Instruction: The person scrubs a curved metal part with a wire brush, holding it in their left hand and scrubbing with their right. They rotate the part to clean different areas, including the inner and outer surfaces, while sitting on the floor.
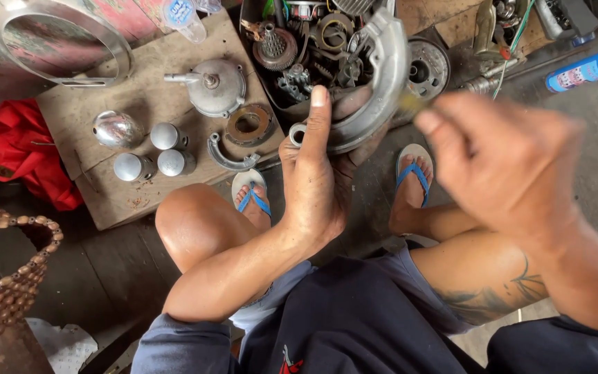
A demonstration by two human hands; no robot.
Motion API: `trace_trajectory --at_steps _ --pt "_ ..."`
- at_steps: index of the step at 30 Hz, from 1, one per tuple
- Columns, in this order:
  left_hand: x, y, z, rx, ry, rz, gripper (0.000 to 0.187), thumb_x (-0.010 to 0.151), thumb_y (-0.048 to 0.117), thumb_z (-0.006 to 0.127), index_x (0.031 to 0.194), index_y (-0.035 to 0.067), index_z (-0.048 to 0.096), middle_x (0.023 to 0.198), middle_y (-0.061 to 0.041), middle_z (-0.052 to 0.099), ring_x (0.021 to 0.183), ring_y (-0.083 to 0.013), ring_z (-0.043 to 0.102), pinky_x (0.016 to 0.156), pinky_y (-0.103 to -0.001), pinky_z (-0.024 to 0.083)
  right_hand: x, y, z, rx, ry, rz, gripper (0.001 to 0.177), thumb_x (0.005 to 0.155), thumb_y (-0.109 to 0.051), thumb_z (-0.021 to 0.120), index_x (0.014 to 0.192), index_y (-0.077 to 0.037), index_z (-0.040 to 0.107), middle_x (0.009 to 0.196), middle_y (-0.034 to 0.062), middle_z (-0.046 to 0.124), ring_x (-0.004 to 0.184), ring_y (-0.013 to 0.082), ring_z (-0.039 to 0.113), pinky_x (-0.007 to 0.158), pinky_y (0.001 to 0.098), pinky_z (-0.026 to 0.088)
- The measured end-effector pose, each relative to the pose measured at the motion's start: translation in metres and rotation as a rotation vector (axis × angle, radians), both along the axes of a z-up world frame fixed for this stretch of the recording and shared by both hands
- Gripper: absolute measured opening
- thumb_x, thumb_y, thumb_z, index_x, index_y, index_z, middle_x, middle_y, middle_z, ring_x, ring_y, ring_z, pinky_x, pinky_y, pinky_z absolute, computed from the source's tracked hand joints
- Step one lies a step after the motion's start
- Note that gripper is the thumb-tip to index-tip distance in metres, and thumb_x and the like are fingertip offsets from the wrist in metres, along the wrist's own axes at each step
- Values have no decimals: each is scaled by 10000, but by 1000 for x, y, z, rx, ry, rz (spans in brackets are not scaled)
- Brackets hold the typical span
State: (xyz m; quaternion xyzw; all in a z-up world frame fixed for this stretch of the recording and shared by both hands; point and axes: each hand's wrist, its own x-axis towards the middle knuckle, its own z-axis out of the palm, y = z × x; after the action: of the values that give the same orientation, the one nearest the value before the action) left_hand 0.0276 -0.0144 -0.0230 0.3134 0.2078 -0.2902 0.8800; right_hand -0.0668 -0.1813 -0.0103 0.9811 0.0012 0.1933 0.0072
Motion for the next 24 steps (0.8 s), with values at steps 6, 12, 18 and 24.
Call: trace_trajectory --at_steps 6,12,18,24 --pt "0 4 -14 73 -73 -11 316 928 269 694 971 -40 751 964 -183 785 897 -274 764 767 -465 675 -10 4 -1 40 -9 118 267 1131 -332 741 998 -103 770 769 46 694 595 221 598 510 380 403" --pt "-1 2 -19 125 -5 -27 377 935 243 674 843 -115 749 790 -230 757 734 -307 747 716 -460 681 -15 5 -2 29 -10 115 202 1139 -251 729 1007 -102 760 832 -30 727 615 208 603 494 361 379" --pt "-2 6 -30 79 -29 -16 365 909 222 702 793 -121 746 752 -208 749 718 -331 751 712 -546 694 -15 2 0 33 29 112 235 1128 -295 760 972 -120 757 745 33 670 572 224 586 473 374 354" --pt "0 12 -25 102 -61 -58 382 917 237 695 812 -126 755 728 -213 747 712 -341 756 681 -515 701 -19 -6 -3 7 23 60 293 1161 -381 747 1043 -115 781 757 48 651 578 246 551 517 393 360"
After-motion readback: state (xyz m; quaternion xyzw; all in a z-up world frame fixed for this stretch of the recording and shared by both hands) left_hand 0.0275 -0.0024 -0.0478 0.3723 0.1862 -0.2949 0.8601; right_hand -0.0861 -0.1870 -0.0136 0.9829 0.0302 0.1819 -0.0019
